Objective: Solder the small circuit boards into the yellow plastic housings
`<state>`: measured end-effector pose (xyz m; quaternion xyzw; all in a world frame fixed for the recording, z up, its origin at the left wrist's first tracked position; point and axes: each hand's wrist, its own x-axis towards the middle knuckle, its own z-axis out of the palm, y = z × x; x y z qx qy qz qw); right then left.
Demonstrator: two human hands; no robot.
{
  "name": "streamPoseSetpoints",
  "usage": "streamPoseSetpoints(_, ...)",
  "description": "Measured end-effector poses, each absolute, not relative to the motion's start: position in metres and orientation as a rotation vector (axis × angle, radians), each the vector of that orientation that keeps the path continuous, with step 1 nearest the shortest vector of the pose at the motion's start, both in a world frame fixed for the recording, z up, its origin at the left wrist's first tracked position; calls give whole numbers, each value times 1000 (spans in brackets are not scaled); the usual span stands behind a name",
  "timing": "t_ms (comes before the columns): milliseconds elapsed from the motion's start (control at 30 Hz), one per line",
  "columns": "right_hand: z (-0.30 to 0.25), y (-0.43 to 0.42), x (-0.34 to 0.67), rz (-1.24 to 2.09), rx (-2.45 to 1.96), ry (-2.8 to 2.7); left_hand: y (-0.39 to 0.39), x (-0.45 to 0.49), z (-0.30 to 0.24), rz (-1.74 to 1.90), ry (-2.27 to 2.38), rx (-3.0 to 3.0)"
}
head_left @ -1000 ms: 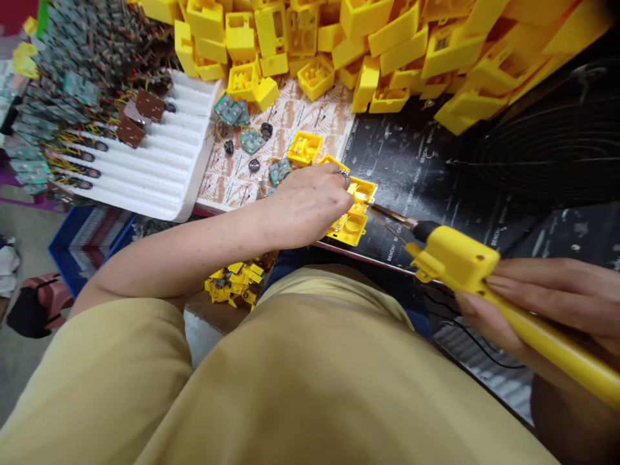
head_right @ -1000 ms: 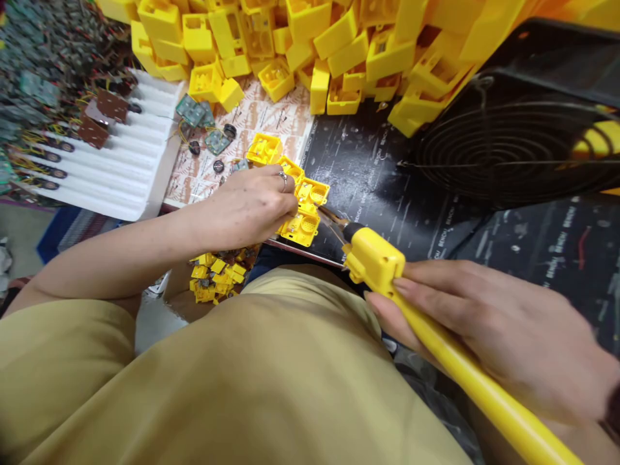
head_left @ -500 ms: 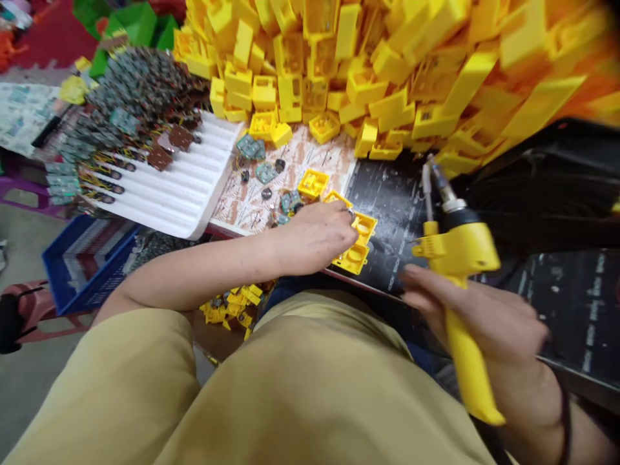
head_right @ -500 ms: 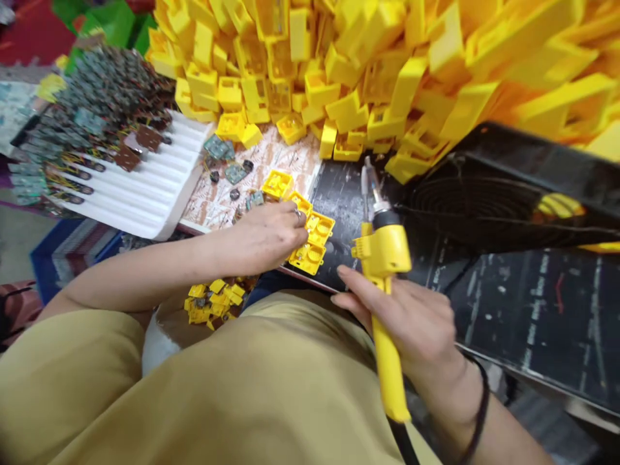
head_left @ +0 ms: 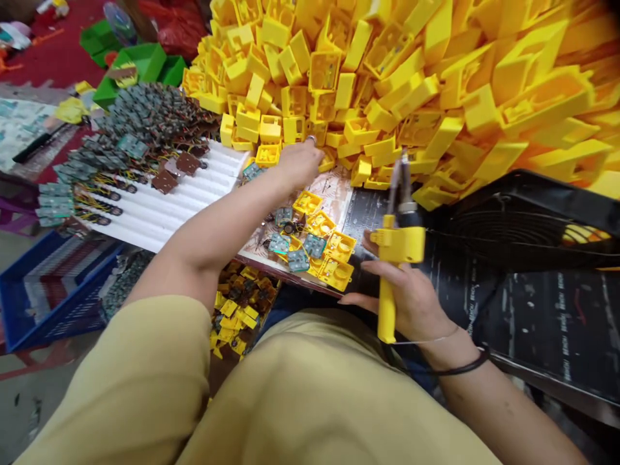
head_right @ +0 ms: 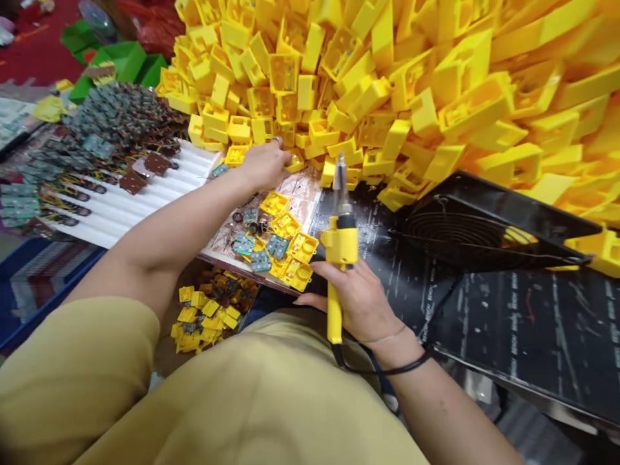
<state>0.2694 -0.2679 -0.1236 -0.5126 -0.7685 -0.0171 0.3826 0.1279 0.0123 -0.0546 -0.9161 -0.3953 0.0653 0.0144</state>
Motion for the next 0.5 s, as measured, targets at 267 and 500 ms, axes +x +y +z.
streamPoseSetpoints(267, -112, -291, 301, -145, -1435, -1768, -28, 138, -22, 407, -198, -3410)
streamPoseSetpoints(500, -118, -280, 318, -151, -1492, -1918, -50, 149, -30, 109, -470, -3447)
